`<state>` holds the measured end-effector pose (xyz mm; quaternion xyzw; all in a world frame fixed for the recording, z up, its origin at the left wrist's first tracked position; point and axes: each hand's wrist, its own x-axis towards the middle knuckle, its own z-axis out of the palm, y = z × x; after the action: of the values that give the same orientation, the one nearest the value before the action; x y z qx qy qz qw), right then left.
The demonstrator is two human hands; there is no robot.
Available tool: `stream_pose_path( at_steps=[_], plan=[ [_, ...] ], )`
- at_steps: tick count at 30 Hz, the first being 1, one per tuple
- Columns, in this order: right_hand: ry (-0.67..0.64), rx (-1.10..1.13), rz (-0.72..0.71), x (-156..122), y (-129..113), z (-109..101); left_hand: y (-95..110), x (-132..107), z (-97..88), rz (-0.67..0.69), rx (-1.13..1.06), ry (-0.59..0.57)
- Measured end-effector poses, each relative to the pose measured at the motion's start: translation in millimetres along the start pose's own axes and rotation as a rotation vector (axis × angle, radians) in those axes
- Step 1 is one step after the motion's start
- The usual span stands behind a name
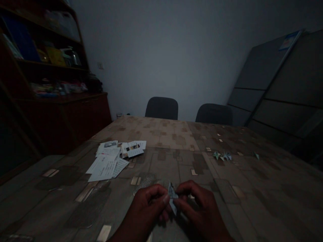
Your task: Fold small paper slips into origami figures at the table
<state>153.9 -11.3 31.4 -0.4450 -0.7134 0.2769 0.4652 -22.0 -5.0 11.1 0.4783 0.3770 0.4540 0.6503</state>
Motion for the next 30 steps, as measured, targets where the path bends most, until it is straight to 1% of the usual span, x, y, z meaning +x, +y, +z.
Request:
stream_pose_path(
  at_steps=[3, 7, 10, 12, 14, 15, 16, 18, 20, 22, 24, 26, 28, 30],
  plan=[
    [-0.003, 0.023, -0.007, 1, -1, -1, 1, -1, -0.3, 0.004, 0.015, -0.017],
    [-0.008, 0.018, -0.063, 1, 1, -1, 7, -1, 1.9, 0.038, 0.053, 0.009],
    [-0.015, 0.023, -0.062, 1, 1, -1, 13, -1, 4.8, 0.084, 0.083, 0.057],
    [-0.017, 0.019, -0.05, 1, 1, -1, 16, -2, 6.1, 0.117, 0.113, 0.12],
    [-0.021, 0.01, -0.039, 1, 1, 0, 17, -5, 6.4, 0.185, 0.195, 0.179],
    [-0.016, 0.008, -0.036, 0, 1, 0, 17, -6, 6.1, 0.235, 0.256, 0.189],
    [-0.012, 0.009, -0.035, 0, 2, 0, 18, -7, 5.5, 0.286, 0.323, 0.185],
    [-0.008, 0.02, -0.038, -1, 3, 0, 18, -9, 3.6, 0.386, 0.434, 0.139],
    [-0.008, 0.03, -0.046, -3, 3, 1, 18, -9, 1.2, 0.482, 0.48, 0.085],
    [-0.022, 0.033, -0.047, -4, 4, 0, 18, -8, -1.2, 0.552, 0.499, 0.062],
    [-0.025, 0.036, -0.05, -4, 4, 0, 17, -7, -3.1, 0.568, 0.519, 0.07],
    [-0.02, 0.04, -0.076, -4, 3, 0, 16, -7, -4.2, 0.555, 0.538, 0.092],
    [-0.004, 0.033, -0.139, -2, 2, 0, 15, -8, -4.2, 0.55, 0.546, 0.105],
    [0.0, 0.005, -0.231, 0, 0, 0, 16, -8, -3.6, 0.558, 0.542, 0.112]
  ],
)
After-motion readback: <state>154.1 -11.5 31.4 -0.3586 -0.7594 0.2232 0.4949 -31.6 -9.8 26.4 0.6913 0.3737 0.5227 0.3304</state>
